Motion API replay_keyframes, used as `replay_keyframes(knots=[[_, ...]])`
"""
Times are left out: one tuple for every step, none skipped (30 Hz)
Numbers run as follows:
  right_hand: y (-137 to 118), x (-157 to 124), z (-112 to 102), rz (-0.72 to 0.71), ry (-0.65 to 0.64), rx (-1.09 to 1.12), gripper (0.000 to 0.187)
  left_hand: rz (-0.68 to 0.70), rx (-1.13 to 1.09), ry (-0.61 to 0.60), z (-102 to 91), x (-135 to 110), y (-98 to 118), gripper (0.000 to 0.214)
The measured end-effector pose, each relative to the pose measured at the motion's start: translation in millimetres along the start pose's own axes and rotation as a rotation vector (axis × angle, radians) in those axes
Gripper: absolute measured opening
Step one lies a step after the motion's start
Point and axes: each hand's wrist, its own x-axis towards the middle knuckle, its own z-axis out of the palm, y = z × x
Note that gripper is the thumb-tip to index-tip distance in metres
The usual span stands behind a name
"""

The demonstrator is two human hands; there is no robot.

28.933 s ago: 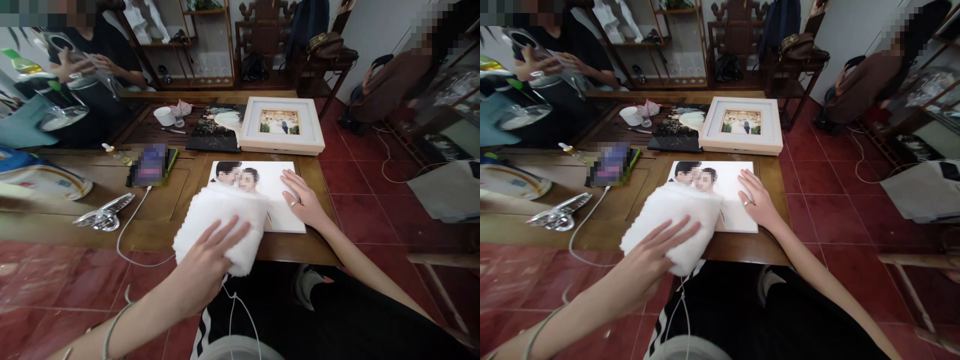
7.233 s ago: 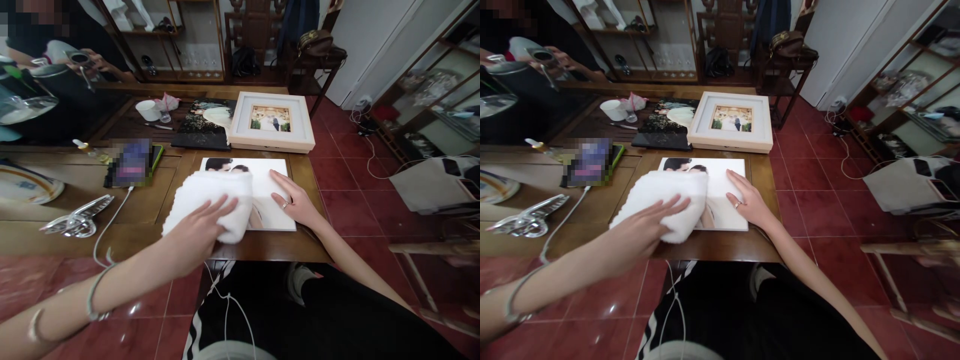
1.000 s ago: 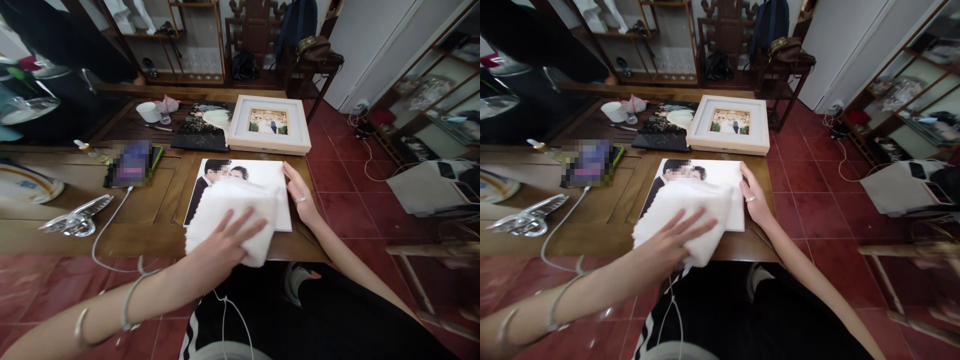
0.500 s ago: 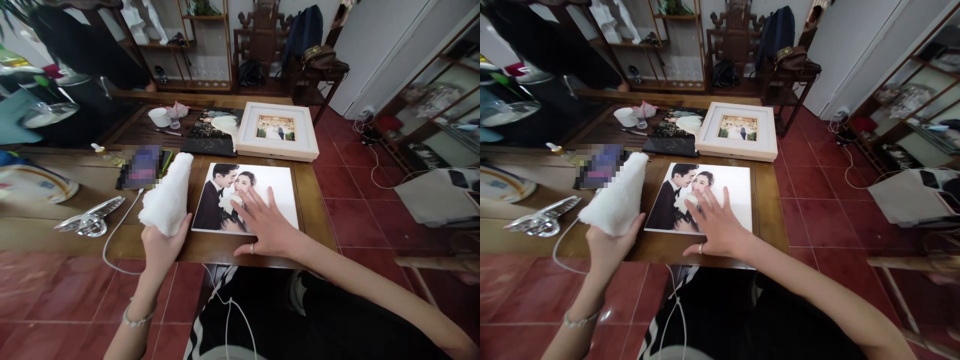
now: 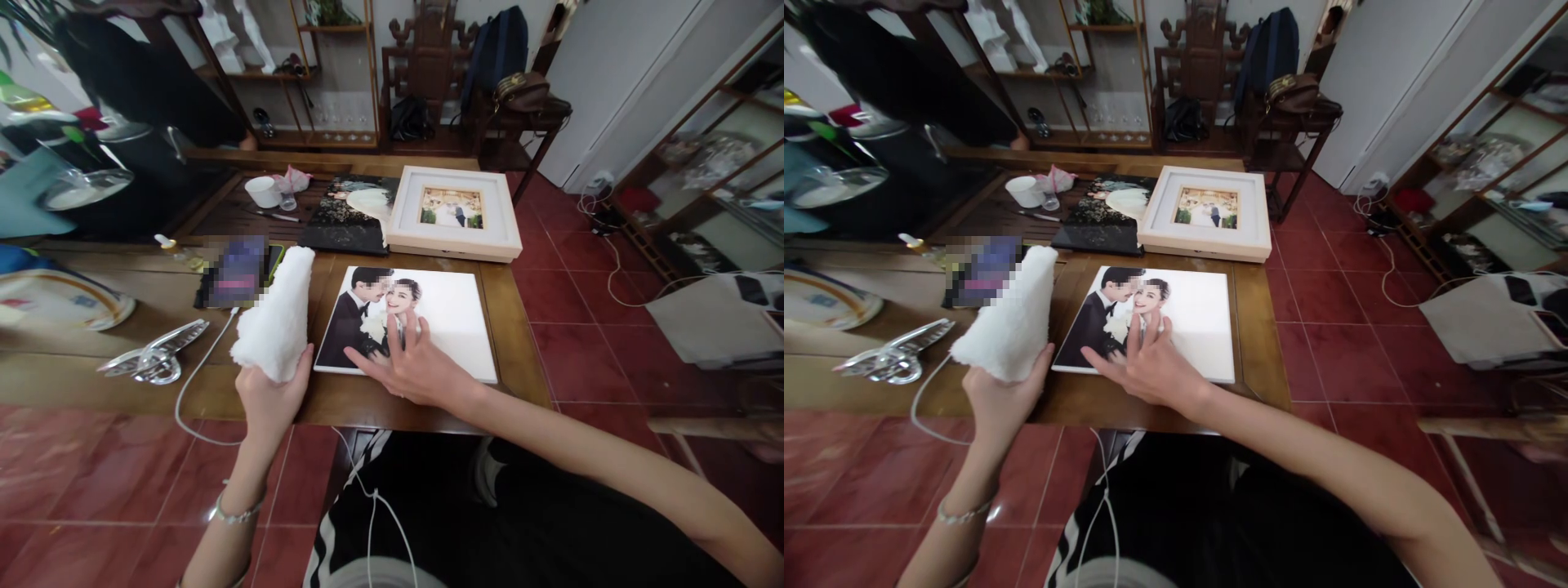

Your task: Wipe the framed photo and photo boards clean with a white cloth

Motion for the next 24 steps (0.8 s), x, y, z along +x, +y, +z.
replay_keyframes(knots=[[0, -1, 0, -0.017, 0.021, -0.013, 0.061, -0.011, -0.002, -0.001, -0.3, 0, 0, 0.025], [0, -2, 1, -0.039, 0.044, -0.026, 0.061, -0.024, -0.003, -0.003, -0.5, 0, 0, 0.024], [1, -3, 0, -0.066, 0.068, -0.037, 0.061, -0.037, -0.002, -0.006, -0.7, 0, 0, 0.024], [2, -4, -1, -0.095, 0.087, -0.04, 0.058, -0.045, 0.001, -0.006, -0.7, 0, -1, 0.024], [4, -5, -2, -0.116, 0.098, -0.03, 0.053, -0.048, 0.004, 0.001, -0.7, -1, -1, 0.024], [6, -5, -5, -0.129, 0.099, -0.002, 0.046, -0.046, 0.007, 0.008, -0.7, -1, -2, 0.025], [8, -4, -9, -0.129, 0.089, 0.037, 0.037, -0.04, 0.01, 0.018, -0.6, -1, -2, 0.025], [11, -4, -13, -0.117, 0.07, 0.08, 0.03, -0.032, 0.011, 0.028, -0.5, -1, -3, 0.025], [14, -2, -18, -0.115, 0.053, 0.112, 0.025, -0.026, 0.012, 0.036, -0.5, -1, -3, 0.025], [17, -1, -23, -0.116, 0.033, 0.125, 0.022, -0.023, 0.011, 0.039, -0.5, -1, -3, 0.025], [20, 0, -27, -0.127, 0.018, 0.122, 0.018, -0.021, 0.01, 0.036, -0.5, -1, -4, 0.025], [23, 1, -31, -0.139, 0.01, 0.112, 0.017, -0.019, 0.01, 0.033, -0.6, -1, -4, 0.025], [25, 2, -34, -0.146, 0.006, 0.098, 0.017, -0.02, 0.007, 0.032, -0.6, -1, -4, 0.025], [27, 3, -37, -0.149, 0.014, 0.081, 0.017, -0.024, 0.005, 0.03, -0.7, -1, -5, 0.025], [29, 3, -39, -0.146, 0.024, 0.063, 0.017, -0.03, 0.004, 0.03, -0.7, -1, -5, 0.025], [30, 3, -40, -0.14, 0.037, 0.045, 0.016, -0.04, 0.004, 0.03, -0.6, -1, -5, 0.026], [31, 3, -41, -0.133, 0.049, 0.028, 0.016, -0.054, 0.004, 0.03, -0.5, -2, -5, 0.025], [31, 3, -42, -0.126, 0.057, 0.015, 0.019, -0.07, 0.006, 0.029, -0.3, -2, -6, 0.025], [32, 3, -43, -0.119, 0.061, 0.007, 0.024, -0.083, 0.009, 0.027, -0.1, -2, -6, 0.024], [34, 3, -45, -0.111, 0.064, 0.007, 0.029, -0.09, 0.013, 0.027, 0.1, -3, -6, 0.024], [35, 2, -48, -0.101, 0.068, 0.017, 0.034, -0.091, 0.017, 0.026, 0.3, -3, -7, 0.024], [37, 2, -52, -0.086, 0.076, 0.041, 0.039, -0.089, 0.021, 0.024, 0.5, -3, -7, 0.025], [38, 2, -56, -0.066, 0.091, 0.085, 0.044, -0.085, 0.023, 0.022, 0.7, -4, -8, 0.025], [41, 2, -62, -0.04, 0.118, 0.151, 0.047, -0.082, 0.024, 0.024, 0.9, -4, -8, 0.025]])
